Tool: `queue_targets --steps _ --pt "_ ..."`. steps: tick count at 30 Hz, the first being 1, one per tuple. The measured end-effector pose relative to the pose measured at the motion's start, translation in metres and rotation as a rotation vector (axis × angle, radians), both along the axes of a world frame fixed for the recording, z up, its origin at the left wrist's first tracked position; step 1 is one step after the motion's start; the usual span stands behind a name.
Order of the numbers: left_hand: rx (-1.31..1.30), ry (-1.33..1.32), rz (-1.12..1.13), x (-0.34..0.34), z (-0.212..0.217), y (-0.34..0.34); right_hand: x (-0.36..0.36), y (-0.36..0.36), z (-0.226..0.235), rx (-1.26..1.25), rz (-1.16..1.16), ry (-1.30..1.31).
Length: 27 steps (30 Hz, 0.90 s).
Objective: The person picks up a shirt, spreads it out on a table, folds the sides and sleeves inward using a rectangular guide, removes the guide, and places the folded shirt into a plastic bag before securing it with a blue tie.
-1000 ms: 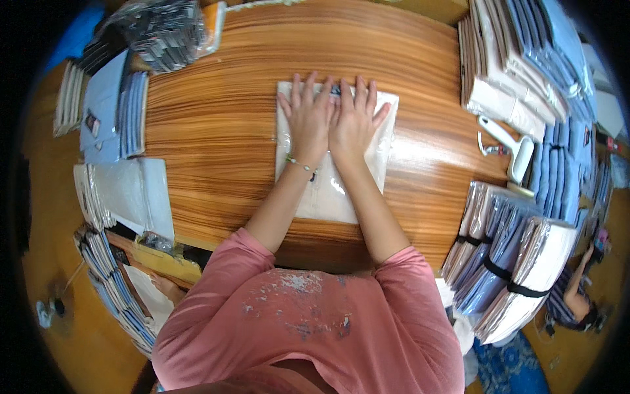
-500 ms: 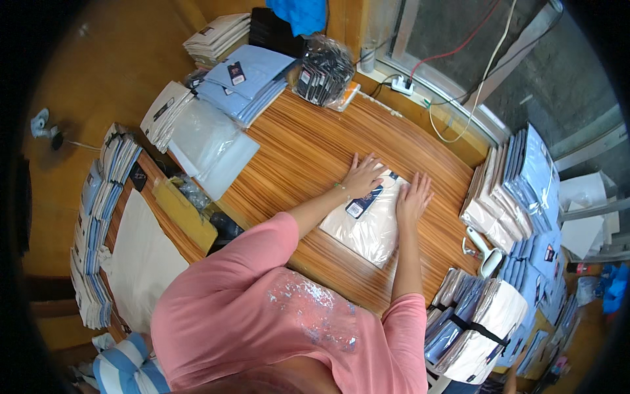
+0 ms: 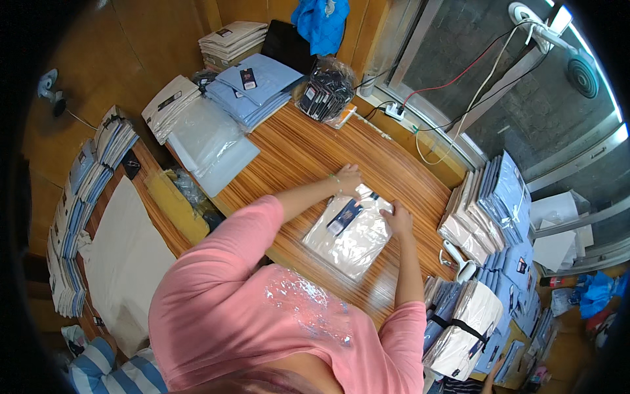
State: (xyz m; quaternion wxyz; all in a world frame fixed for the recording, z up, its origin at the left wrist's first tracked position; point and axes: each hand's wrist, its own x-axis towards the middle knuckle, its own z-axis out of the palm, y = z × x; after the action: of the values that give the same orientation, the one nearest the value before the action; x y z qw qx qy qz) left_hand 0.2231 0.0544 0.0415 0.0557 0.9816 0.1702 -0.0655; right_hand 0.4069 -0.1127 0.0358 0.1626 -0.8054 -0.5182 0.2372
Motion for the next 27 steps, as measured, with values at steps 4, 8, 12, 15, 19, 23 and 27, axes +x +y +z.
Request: queue_targets --steps 4,8,12,15,19,23,27 --pt "-1.366 -0.148 0.038 -0.070 0.001 0.043 -0.038 -0.029 0.022 0.349 -0.126 1.420" --pt "-2.528 -0.891 0.410 -0.147 -0.036 -0.062 -0.111 -0.113 -0.043 0.383 -0.482 1.760" --pt "-1.545 -0.986 0.771 -0.158 -0.068 -0.096 -0.152 -0.107 -0.035 0.215 -0.746 1.286" --pt "-1.187 -0.921 0.730 -0.154 -0.052 -0.076 -0.157 -0.098 0.014 0.335 -0.732 1.291" --pt "-1.344 -0.852 0.773 -0.149 -0.032 -0.060 -0.153 -0.099 0.013 0.362 -0.692 1.175" --pt "-0.377 -0.773 0.640 -0.155 -0.035 -0.082 -0.157 -0.115 -0.004 0.456 -0.483 0.105" --pt "-0.304 -0.687 0.397 -0.143 -0.024 -0.122 -0.182 -0.082 0.001 0.462 -0.268 -0.232"
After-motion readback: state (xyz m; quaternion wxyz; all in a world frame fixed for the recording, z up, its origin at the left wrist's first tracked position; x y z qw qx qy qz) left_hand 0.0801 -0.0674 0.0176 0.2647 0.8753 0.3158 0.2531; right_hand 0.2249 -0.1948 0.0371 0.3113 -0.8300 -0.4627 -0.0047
